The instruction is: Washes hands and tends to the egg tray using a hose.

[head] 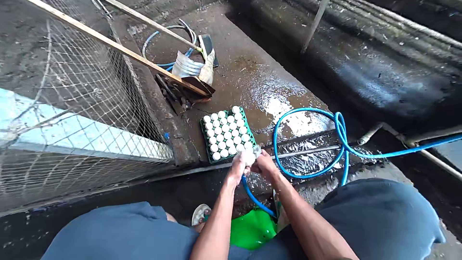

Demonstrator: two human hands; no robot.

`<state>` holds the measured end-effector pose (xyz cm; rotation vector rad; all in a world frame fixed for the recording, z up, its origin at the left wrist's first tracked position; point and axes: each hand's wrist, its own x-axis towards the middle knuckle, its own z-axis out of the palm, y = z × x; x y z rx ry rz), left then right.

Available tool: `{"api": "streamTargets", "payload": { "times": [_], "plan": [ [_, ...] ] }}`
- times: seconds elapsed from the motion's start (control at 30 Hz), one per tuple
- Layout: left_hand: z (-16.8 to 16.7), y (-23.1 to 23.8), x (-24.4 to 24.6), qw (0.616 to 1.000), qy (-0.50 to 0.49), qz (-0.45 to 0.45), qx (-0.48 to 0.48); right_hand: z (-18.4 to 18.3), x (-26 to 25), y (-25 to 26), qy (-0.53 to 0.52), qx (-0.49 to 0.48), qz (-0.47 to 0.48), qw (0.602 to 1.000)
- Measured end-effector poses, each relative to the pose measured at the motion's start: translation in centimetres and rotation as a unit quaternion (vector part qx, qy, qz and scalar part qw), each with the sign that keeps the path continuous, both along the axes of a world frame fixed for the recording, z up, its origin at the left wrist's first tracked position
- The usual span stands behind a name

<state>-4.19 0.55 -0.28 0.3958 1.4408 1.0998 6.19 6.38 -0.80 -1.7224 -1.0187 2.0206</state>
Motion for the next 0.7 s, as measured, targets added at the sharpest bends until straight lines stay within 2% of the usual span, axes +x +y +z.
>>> {"api": "streamTargets", "payload": {
  "times": [0.1,0.17,0.23,0.3,0.37,0.5,0.57,0.7],
  "plan": [
    [-0.9,0.7,-1.9,0.994,-0.106,0.015,0.026,-2.0,1.6,-0.1,-0.039,-0.021,0.180,0.983],
    [-1.5,0.8,-2.8,0.991,-0.120,0.023,0.051,-3.0,1.5,-0.9,0.013,-0.025,0.283,0.959],
    [-2.4,1.3,-3.4,0.991,-0.113,0.019,0.076,-3.7,0.9,-1.9,0.060,-0.018,0.319,0.946],
    [-3.1,2.2,-4.1,0.993,-0.093,0.035,0.069,-4.8,0.3,-2.6,0.064,0.014,0.325,0.944],
    [-4.1,3.9,-5.1,0.997,-0.038,0.049,0.051,-5.4,0.1,-2.6,0.051,0.035,0.334,0.941],
    [-6.9,9.4,-8.8,0.985,0.168,0.036,-0.011,-5.6,0.0,-2.1,0.035,0.032,0.351,0.935],
    [-8.4,12.4,-11.2,0.960,0.274,-0.013,-0.053,-5.6,0.2,-2.1,0.035,0.023,0.353,0.935],
    [-10.7,18.3,-15.2,0.891,0.452,-0.035,-0.039,-5.6,1.0,-1.9,0.031,0.015,0.342,0.939]
  ]
}}
